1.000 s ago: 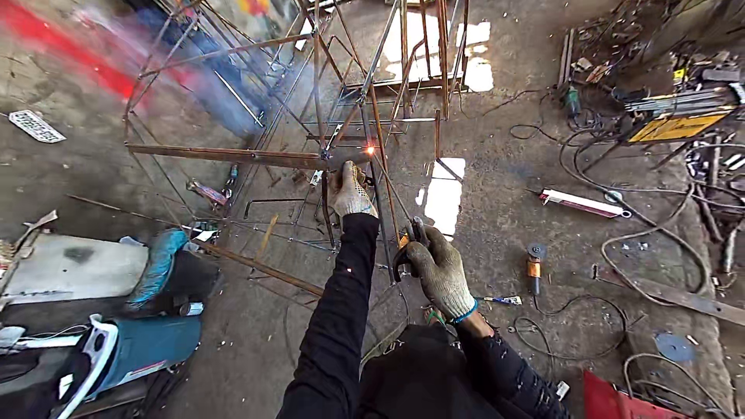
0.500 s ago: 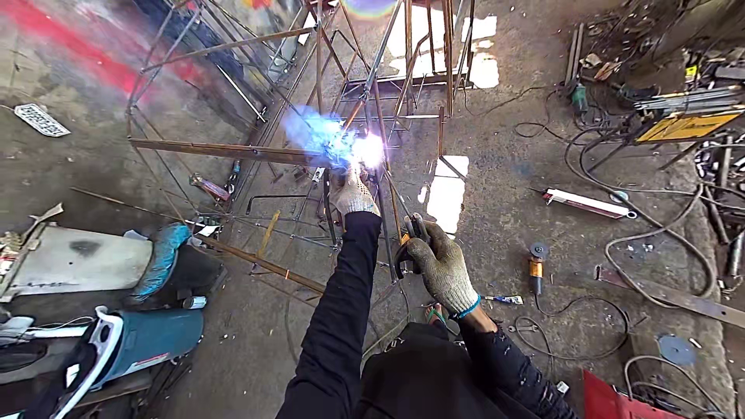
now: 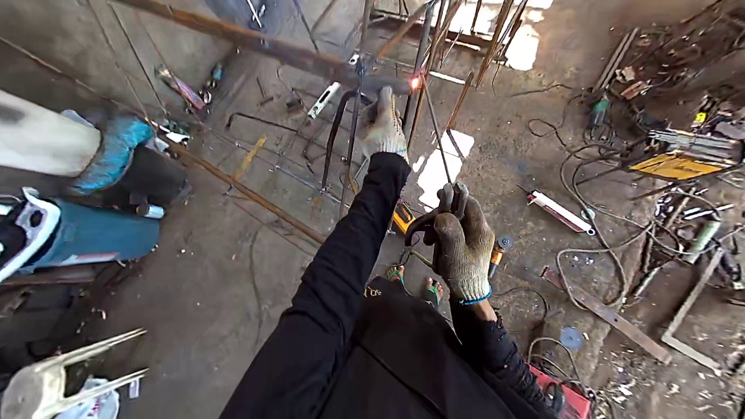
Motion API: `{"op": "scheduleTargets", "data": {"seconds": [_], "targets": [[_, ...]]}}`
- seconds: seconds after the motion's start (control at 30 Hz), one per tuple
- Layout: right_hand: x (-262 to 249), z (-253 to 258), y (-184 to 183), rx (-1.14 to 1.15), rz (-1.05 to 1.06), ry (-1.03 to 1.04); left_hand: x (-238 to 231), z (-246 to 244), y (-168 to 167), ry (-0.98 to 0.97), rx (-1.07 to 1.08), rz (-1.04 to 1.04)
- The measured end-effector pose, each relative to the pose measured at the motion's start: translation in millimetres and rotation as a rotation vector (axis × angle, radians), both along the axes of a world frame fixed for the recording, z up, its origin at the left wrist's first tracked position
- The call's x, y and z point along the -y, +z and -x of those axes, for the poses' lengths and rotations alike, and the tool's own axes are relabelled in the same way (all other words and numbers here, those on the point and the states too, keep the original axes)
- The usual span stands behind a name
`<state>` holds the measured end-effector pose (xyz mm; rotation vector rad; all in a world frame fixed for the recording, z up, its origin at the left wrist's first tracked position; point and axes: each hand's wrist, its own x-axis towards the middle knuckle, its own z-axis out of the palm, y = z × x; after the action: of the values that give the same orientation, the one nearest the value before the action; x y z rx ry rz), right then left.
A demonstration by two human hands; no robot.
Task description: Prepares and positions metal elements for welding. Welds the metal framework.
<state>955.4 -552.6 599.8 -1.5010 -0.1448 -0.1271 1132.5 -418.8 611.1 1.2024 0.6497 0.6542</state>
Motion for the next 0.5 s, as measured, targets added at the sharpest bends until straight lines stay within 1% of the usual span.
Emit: {"op": "scheduleTargets", "data": {"seconds": [0.07,0.2,0.3,0.4,0.5], "targets": [[0.5,-1.0,5.2,0.051,0.032,0.045,0.6,-2.4,4.4,-0.025,-0.027,0.028],[-0.7,-3.0,14.8,0.107,0.097,0.129,-4.9,-4.0,1.6,-0.05,-0.11,0.048],[-5.0,-5.5,21.7,0.129,0.155,0.169,-2.4,-0.1,6.4,-0.019,-0.12,0.063],[-11.3,-8.4,28.8,0.125,0.269,0.155,-2.1,-0.6,8.0,0.02,-0.112,0.081],[-18.2,-14.0,33.6,0.106,0.363,0.135,-5.0,-1.2,10.6,-0.036,-0.113,0.182]]}}
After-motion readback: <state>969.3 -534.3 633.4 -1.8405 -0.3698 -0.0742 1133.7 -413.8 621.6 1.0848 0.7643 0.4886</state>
